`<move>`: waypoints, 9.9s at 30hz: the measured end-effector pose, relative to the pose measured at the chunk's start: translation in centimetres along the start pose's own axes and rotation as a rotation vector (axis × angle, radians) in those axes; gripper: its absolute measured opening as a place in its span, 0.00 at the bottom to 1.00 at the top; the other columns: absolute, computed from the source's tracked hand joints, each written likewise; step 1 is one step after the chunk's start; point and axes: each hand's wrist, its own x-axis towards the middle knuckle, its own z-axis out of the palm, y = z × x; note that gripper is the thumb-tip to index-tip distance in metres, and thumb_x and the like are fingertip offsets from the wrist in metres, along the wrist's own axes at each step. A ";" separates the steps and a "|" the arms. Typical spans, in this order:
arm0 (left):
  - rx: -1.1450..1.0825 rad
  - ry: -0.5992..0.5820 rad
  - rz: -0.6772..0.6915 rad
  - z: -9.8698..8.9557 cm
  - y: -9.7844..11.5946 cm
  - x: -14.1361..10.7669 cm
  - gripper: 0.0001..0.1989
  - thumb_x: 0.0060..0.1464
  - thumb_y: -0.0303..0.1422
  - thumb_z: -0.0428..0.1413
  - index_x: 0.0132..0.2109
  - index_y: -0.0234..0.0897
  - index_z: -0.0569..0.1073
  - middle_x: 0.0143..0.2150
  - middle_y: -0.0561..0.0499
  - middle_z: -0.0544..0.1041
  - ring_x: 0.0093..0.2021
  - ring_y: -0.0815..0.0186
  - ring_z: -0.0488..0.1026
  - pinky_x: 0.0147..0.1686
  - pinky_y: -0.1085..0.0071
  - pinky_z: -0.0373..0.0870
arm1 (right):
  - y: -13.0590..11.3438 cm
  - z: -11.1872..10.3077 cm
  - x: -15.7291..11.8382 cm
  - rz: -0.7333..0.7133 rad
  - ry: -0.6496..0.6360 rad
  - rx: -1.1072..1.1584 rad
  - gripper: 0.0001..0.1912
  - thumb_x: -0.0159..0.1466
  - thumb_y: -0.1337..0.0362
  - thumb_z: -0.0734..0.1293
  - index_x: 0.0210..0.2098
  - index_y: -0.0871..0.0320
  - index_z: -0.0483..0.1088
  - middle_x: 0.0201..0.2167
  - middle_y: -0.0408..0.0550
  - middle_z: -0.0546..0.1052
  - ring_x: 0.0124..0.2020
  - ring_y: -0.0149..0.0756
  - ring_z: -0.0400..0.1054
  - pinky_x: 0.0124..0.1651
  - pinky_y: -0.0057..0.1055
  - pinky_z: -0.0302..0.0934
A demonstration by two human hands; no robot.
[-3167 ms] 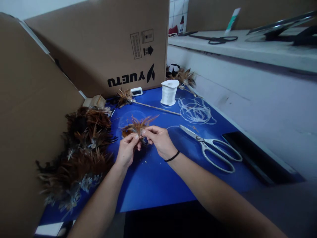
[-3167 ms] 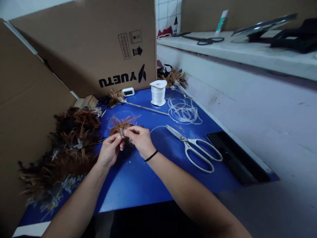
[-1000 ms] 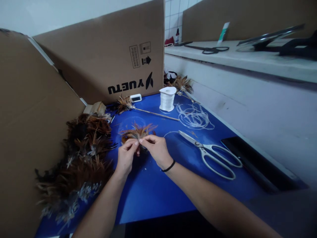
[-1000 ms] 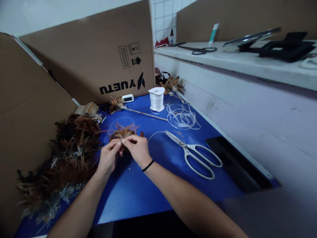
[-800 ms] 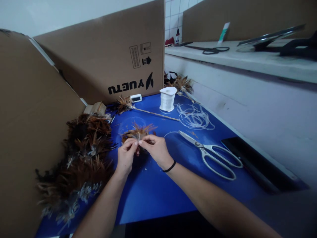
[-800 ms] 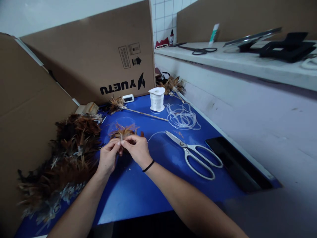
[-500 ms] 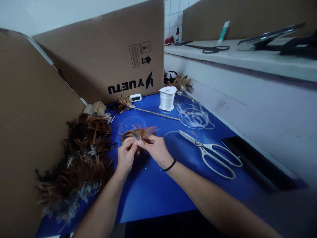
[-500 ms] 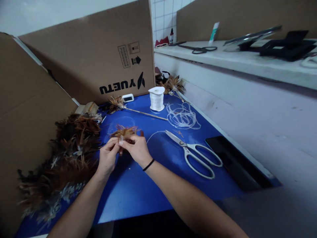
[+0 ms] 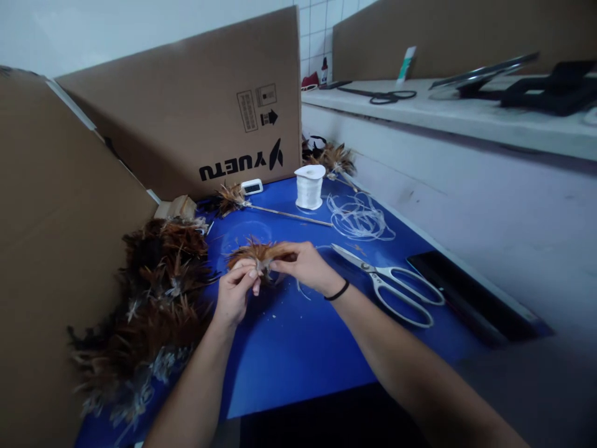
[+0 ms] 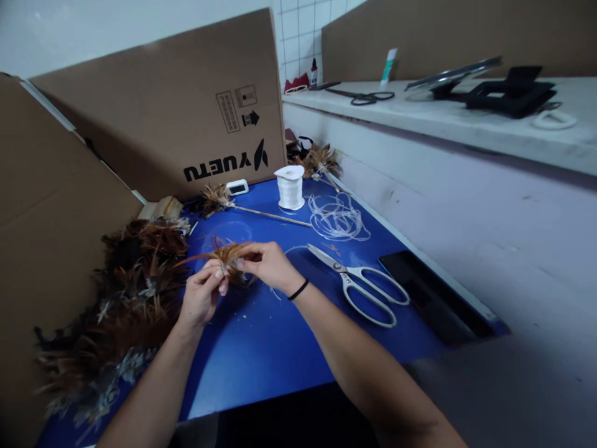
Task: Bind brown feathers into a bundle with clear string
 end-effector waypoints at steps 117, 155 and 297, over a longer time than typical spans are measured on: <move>-0.193 -0.136 -0.484 0.4 -0.3 -0.1 0.10 0.45 0.35 0.62 0.31 0.31 0.76 0.20 0.52 0.72 0.20 0.75 0.67 0.21 0.79 0.63 | -3.7 -0.5 -3.3 -0.353 -0.150 -1.235 0.09 0.66 0.66 0.56 0.37 0.60 0.67 0.35 0.48 0.74 0.35 0.32 0.67 0.33 0.28 0.54; -0.107 -0.087 -0.482 0.5 -0.3 -0.1 0.13 0.42 0.37 0.63 0.31 0.30 0.76 0.19 0.51 0.72 0.19 0.73 0.67 0.22 0.76 0.64 | -1.8 1.9 -3.5 -0.453 0.034 -1.429 0.11 0.65 0.66 0.56 0.31 0.61 0.66 0.29 0.50 0.72 0.29 0.32 0.63 0.29 0.30 0.48; -0.068 -0.017 -0.458 1.7 -0.1 -0.8 0.09 0.44 0.33 0.63 0.30 0.29 0.79 0.31 0.46 0.76 0.31 0.69 0.75 0.36 0.72 0.75 | 0.3 -1.3 -5.0 -0.145 0.029 -0.731 0.12 0.64 0.66 0.58 0.34 0.56 0.74 0.30 0.46 0.75 0.32 0.31 0.68 0.39 0.28 0.59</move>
